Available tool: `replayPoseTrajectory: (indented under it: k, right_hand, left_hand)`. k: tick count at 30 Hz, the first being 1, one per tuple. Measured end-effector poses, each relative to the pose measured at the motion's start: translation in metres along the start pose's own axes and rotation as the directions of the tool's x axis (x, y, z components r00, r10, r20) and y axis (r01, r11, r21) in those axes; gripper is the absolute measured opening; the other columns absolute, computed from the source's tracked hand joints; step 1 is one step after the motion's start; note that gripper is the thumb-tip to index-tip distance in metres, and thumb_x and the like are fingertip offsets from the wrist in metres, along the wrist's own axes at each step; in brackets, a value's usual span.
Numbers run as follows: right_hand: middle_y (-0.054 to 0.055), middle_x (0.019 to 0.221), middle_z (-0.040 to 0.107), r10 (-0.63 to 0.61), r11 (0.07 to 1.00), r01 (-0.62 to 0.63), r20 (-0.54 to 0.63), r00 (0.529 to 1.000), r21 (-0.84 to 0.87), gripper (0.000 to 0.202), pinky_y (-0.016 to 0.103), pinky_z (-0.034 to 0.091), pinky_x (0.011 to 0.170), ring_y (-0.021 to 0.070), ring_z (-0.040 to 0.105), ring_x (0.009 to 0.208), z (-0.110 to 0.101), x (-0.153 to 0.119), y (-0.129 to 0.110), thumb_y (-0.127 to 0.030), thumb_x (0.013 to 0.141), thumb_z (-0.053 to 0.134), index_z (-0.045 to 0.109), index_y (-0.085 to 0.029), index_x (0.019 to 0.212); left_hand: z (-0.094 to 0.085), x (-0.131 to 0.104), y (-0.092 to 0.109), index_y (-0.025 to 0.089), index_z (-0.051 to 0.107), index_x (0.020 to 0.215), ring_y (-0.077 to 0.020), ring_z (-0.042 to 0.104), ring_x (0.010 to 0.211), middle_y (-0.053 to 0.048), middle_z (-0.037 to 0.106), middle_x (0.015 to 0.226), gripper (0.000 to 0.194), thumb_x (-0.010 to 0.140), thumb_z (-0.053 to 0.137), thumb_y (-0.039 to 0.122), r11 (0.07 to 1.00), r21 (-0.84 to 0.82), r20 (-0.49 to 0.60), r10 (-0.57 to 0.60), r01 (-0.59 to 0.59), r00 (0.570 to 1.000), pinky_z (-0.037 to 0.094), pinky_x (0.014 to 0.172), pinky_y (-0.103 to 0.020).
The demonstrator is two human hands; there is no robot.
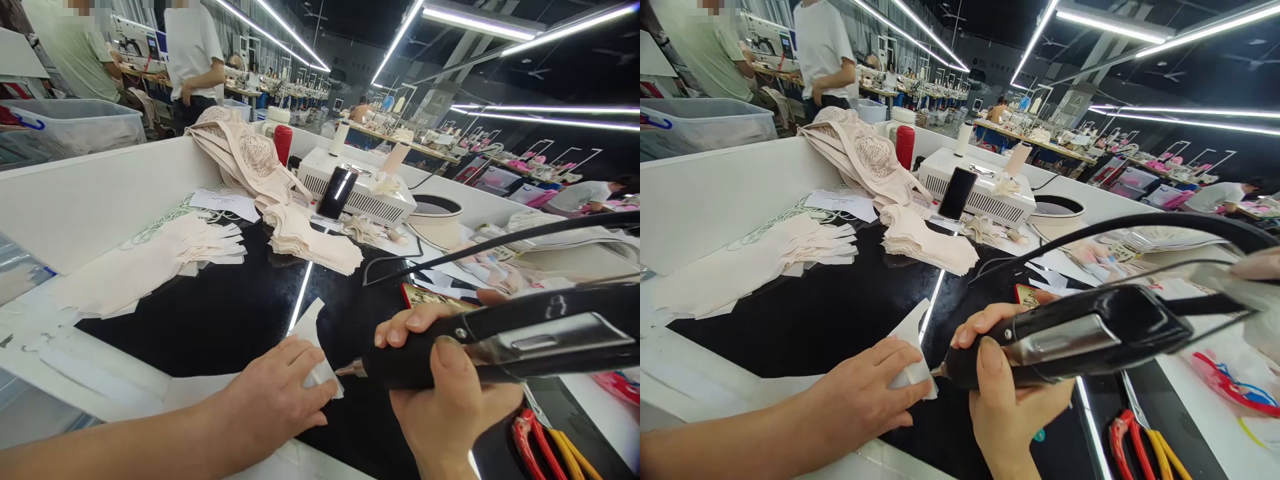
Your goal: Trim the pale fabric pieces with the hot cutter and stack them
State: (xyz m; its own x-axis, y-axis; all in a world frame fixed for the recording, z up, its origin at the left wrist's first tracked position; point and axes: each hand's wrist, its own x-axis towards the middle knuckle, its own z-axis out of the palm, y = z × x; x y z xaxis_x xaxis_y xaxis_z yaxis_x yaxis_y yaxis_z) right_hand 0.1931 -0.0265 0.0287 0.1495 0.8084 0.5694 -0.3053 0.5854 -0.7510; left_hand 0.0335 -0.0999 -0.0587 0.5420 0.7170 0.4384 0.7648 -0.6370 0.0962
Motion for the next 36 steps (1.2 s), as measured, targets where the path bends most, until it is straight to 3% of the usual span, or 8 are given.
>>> replayPoseTrajectory:
  k: [14, 25, 31, 36]
  right_hand:
    - [-0.005, 0.082, 0.069, 0.030, 0.999, -0.029, 0.039, 0.999, -0.019, 0.043, 0.031, 0.059, 0.053, 0.0136, 0.063, 0.059, 0.002, -0.004, 0.007, -0.023, 0.091, 0.080, 0.059, -0.029, 0.128]
    - [-0.006, 0.082, 0.070, 0.017, 0.999, -0.019, 0.043, 0.999, 0.042, 0.047, 0.032, 0.059, 0.057, 0.0143, 0.065, 0.060, 0.008, -0.001, 0.017, -0.026, 0.091, 0.083, 0.057, -0.030, 0.130]
    - [-0.006, 0.083, 0.069, 0.040, 0.999, -0.040, 0.025, 0.999, -0.005, 0.046, 0.033, 0.060, 0.057, 0.0148, 0.064, 0.061, 0.010, -0.004, 0.018, -0.024, 0.092, 0.081, 0.056, -0.031, 0.130]
    - [-0.006, 0.082, 0.068, 0.040, 0.999, -0.040, 0.030, 0.999, -0.001, 0.051, 0.031, 0.059, 0.055, 0.0148, 0.064, 0.061, 0.011, -0.006, 0.015, -0.027, 0.091, 0.082, 0.056, -0.032, 0.134]
  left_hand:
    - [-0.011, 0.000, -0.003, 0.025, 0.069, 0.127, -0.0325, 0.063, 0.122, -0.015, 0.062, 0.129, 0.046, 0.089, 0.089, 0.042, 0.995, -0.084, 0.003, -0.059, 0.060, 0.998, 0.061, 0.103, -0.051]
    - [-0.011, -0.002, -0.005, 0.027, 0.069, 0.132, -0.0339, 0.063, 0.123, -0.014, 0.062, 0.128, 0.048, 0.091, 0.088, 0.042, 0.993, -0.097, 0.032, -0.067, 0.070, 0.997, 0.063, 0.101, -0.052]
    - [-0.006, -0.006, -0.006, 0.031, 0.067, 0.136, -0.0337, 0.061, 0.127, -0.014, 0.060, 0.133, 0.048, 0.094, 0.084, 0.043, 0.992, -0.103, 0.004, -0.078, 0.078, 0.997, 0.062, 0.103, -0.055]
    - [-0.009, -0.007, -0.005, 0.026, 0.064, 0.140, -0.0330, 0.062, 0.126, -0.015, 0.061, 0.133, 0.056, 0.092, 0.085, 0.046, 0.995, -0.087, 0.021, -0.052, 0.054, 0.998, 0.061, 0.105, -0.052]
